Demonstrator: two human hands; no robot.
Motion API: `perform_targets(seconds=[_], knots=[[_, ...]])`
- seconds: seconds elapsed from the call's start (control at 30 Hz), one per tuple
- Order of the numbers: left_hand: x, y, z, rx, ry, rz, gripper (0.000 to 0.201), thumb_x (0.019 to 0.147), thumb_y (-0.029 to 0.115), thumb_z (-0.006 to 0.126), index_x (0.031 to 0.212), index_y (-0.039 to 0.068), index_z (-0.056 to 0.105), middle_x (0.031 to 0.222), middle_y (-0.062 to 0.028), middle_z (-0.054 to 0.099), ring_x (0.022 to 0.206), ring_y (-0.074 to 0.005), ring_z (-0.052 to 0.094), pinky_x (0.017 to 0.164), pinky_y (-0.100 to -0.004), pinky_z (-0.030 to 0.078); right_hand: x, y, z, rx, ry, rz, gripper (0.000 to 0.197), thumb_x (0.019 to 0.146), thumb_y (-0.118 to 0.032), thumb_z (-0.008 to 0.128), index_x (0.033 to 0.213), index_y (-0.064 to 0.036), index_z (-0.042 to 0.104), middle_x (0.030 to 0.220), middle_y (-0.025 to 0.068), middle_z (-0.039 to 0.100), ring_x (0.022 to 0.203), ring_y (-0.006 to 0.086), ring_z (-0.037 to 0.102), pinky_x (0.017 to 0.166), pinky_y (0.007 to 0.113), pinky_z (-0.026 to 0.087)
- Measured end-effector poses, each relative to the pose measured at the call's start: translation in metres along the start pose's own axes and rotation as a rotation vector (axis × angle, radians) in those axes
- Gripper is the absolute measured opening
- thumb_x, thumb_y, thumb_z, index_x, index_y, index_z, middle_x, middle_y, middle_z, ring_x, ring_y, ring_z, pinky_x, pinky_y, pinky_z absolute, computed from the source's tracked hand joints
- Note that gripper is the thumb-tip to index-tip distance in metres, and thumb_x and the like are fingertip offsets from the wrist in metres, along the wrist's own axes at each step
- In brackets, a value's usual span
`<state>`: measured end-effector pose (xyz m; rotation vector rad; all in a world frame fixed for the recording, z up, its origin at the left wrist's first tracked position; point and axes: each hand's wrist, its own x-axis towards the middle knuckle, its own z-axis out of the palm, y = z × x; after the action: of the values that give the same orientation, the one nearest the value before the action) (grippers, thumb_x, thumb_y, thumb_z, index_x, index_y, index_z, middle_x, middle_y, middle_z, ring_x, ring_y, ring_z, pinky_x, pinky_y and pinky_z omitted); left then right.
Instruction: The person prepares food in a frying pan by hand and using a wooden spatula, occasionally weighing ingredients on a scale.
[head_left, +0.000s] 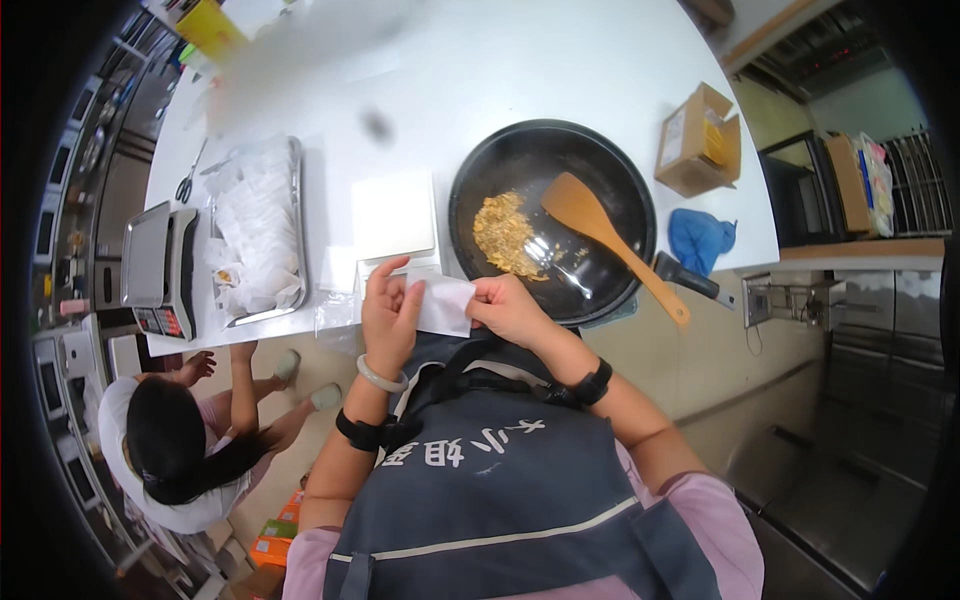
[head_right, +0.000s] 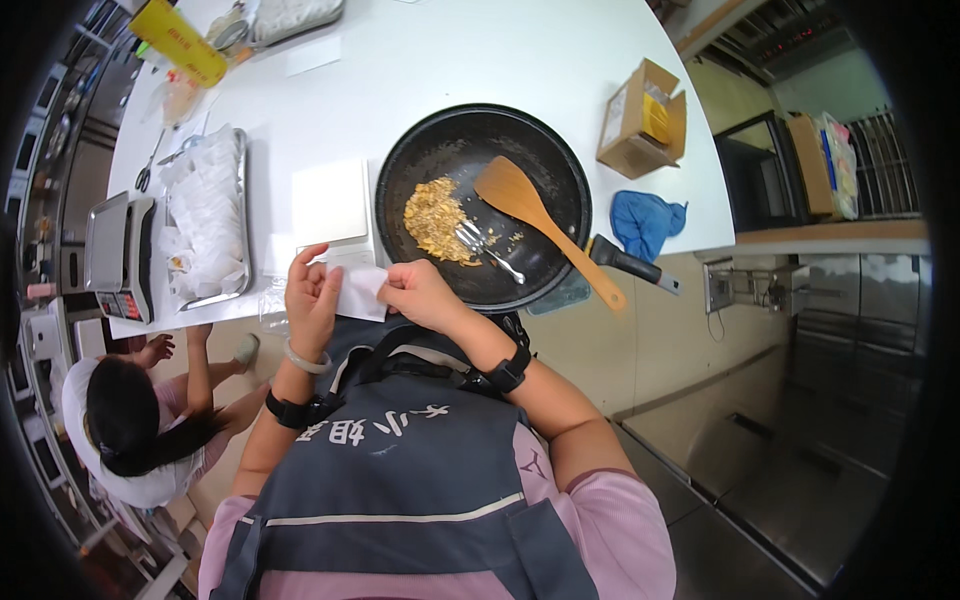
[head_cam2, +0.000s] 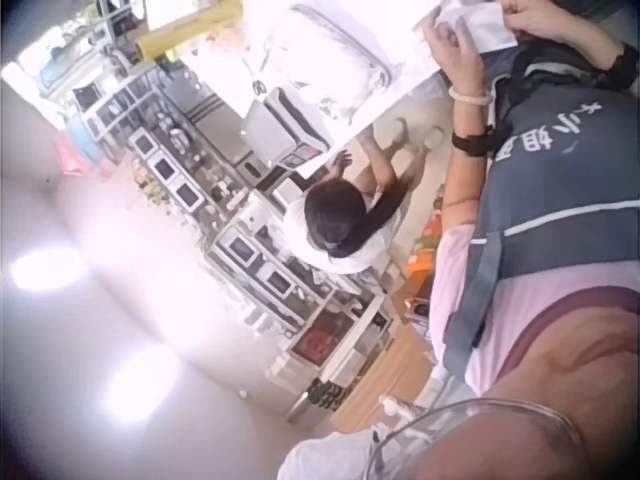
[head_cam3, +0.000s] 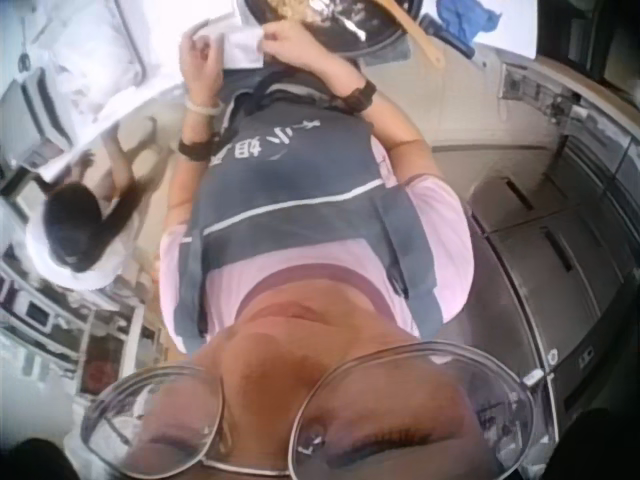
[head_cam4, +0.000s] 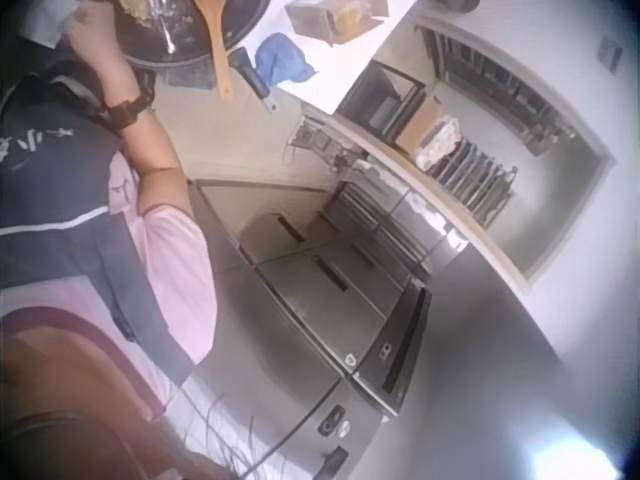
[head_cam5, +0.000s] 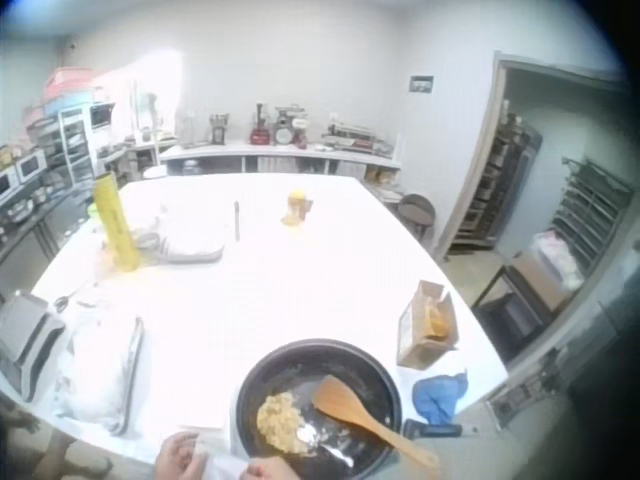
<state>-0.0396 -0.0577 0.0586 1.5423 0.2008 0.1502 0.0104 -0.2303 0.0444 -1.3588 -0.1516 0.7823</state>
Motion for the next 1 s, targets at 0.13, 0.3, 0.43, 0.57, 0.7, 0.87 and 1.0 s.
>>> perform_targets(seconds=[0.13, 0.3, 0.43, 0.57, 0.7, 0.87, 1.0], knots=[[0.001, -0.005, 0.000, -0.067, 0.017, -0.039, 0.021, 0.093, 0.008, 0.048, 0.113, 0.000, 0.049, 0.077, 0.0006, 0.055, 0.062, -0.0011, 0.044, 0.055, -0.0151, 0.033, -0.001, 0.008, -0.003, 0.031, -0.123, 0.073, 0.013, 0.080, -0.005, 0.059, 0.088, 0.0018, 0.066, 0.073, 0.0015, 0.063, 0.061, 0.0058, 0.054, 0.057, 0.020, 0.044], [0.005, -0.015, 0.003, 0.005, 0.143, -0.012, 0.017, 0.094, 0.011, 0.048, 0.106, 0.000, 0.053, 0.081, 0.0002, 0.056, 0.065, -0.0028, 0.046, 0.058, -0.0176, 0.037, -0.005, 0.003, 0.007, 0.120, -0.100, 0.138, 0.015, 0.076, -0.004, 0.058, 0.087, 0.0011, 0.067, 0.069, 0.0012, 0.063, 0.059, 0.0063, 0.054, 0.055, 0.019, 0.044], [0.009, -0.018, 0.007, 0.126, 0.166, 0.091, 0.017, 0.096, 0.015, 0.045, 0.105, 0.004, 0.055, 0.066, 0.0046, 0.050, 0.055, 0.0002, 0.042, 0.046, -0.0176, 0.029, -0.003, 0.008, 0.008, -0.005, -0.189, 0.142, 0.012, 0.080, -0.005, 0.058, 0.086, 0.0010, 0.067, 0.069, 0.0005, 0.062, 0.059, 0.0063, 0.054, 0.056, 0.020, 0.044], [0.005, 0.005, 0.002, 0.495, 0.211, 0.000, 0.019, 0.090, 0.015, 0.054, 0.106, 0.003, 0.058, 0.076, -0.0018, 0.055, 0.067, -0.0082, 0.051, 0.058, -0.0236, 0.040, -0.004, 0.006, 0.004, 0.048, -0.088, 0.175, 0.011, 0.081, -0.004, 0.059, 0.086, -0.0001, 0.068, 0.071, 0.0001, 0.063, 0.060, 0.0051, 0.053, 0.056, 0.020, 0.044], [0.007, 0.029, -0.007, 0.807, -0.233, 0.606, 0.052, 0.063, 0.020, 0.076, 0.112, 0.010, 0.061, 0.111, -0.0095, 0.056, 0.106, -0.0316, 0.048, 0.091, -0.0424, 0.036, -0.004, 0.008, -0.003, -0.047, -0.097, 0.143, 0.012, 0.079, -0.007, 0.063, 0.088, -0.0016, 0.068, 0.074, -0.0006, 0.063, 0.065, 0.0039, 0.054, 0.059, 0.020, 0.044], [0.003, 0.014, -0.005, 0.580, -0.486, 0.468, 0.046, 0.062, 0.017, 0.077, 0.106, 0.013, 0.066, 0.105, -0.0066, 0.058, 0.108, -0.0320, 0.050, 0.094, -0.0417, 0.037, -0.007, 0.004, -0.003, -0.184, -0.116, 0.005, 0.015, 0.078, -0.004, 0.060, 0.091, -0.0011, 0.068, 0.076, -0.0010, 0.064, 0.068, 0.0038, 0.054, 0.060, 0.020, 0.044], [0.003, 0.007, -0.003, 0.508, -0.449, 0.476, 0.033, 0.062, 0.010, 0.075, 0.095, 0.013, 0.070, 0.099, -0.0068, 0.058, 0.104, -0.0308, 0.053, 0.092, -0.0395, 0.039, -0.010, 0.003, -0.008, -0.175, -0.194, 0.037, 0.019, 0.079, 0.000, 0.054, 0.094, 0.0003, 0.066, 0.079, 0.0011, 0.065, 0.071, 0.0047, 0.056, 0.063, 0.020, 0.045]])
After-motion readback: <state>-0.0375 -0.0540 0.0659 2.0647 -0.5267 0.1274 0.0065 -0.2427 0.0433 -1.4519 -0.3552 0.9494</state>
